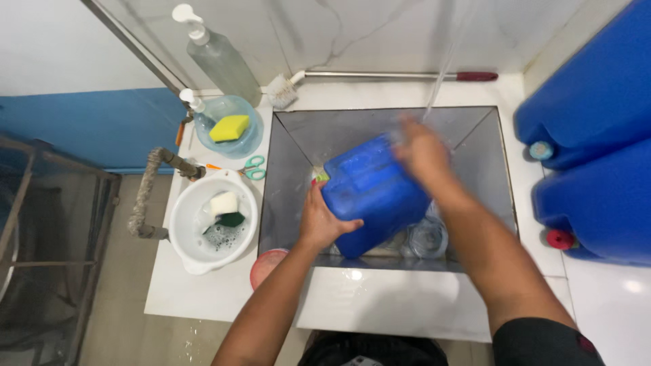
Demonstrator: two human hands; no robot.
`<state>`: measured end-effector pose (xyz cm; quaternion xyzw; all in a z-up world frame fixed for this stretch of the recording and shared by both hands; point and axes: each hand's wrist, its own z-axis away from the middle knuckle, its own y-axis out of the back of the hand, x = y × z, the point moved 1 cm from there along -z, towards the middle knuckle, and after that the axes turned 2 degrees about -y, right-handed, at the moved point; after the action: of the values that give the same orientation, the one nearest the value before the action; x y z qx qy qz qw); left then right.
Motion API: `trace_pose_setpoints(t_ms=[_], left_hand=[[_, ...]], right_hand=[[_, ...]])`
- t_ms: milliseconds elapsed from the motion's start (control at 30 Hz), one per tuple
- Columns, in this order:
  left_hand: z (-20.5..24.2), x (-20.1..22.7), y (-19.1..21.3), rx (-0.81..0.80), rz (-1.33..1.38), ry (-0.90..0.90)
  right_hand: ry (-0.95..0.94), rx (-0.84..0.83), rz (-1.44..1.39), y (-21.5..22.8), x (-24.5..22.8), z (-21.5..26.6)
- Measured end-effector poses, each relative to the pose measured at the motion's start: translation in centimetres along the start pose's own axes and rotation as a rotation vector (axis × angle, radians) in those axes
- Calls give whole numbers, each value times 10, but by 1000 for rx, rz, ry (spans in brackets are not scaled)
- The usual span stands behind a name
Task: The person washes a blue plastic container under running water, scrubs it with a brush, rinses it, and dries it with a cloth. They then use a heat gun to apply a label to the container and wipe it down again.
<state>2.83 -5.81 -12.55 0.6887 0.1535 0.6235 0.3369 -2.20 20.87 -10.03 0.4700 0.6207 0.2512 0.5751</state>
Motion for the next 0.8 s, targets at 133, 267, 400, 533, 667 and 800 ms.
trace_pose_setpoints(t_ms=[133,267,400,533,667,800], left_hand=[[0,0,2,-18,-8,25],[0,9,3,-34,12,24],[2,5,10,-50,-4,51],[14,-3,9,-91,-29,35],[17,-10,3,-147,-30,-29],[24,-20,-5,-131,-14,-146]], right_hand=[[-251,-138,213,41,0,-24],[317,-83,15,-26,-62,14],[233,-34,224,-36,-34,-4],[-24,-68,264,-13,-26,-50],[387,-77,492,-44,-72,-63],[422,43,517,-90,-62,-107]])
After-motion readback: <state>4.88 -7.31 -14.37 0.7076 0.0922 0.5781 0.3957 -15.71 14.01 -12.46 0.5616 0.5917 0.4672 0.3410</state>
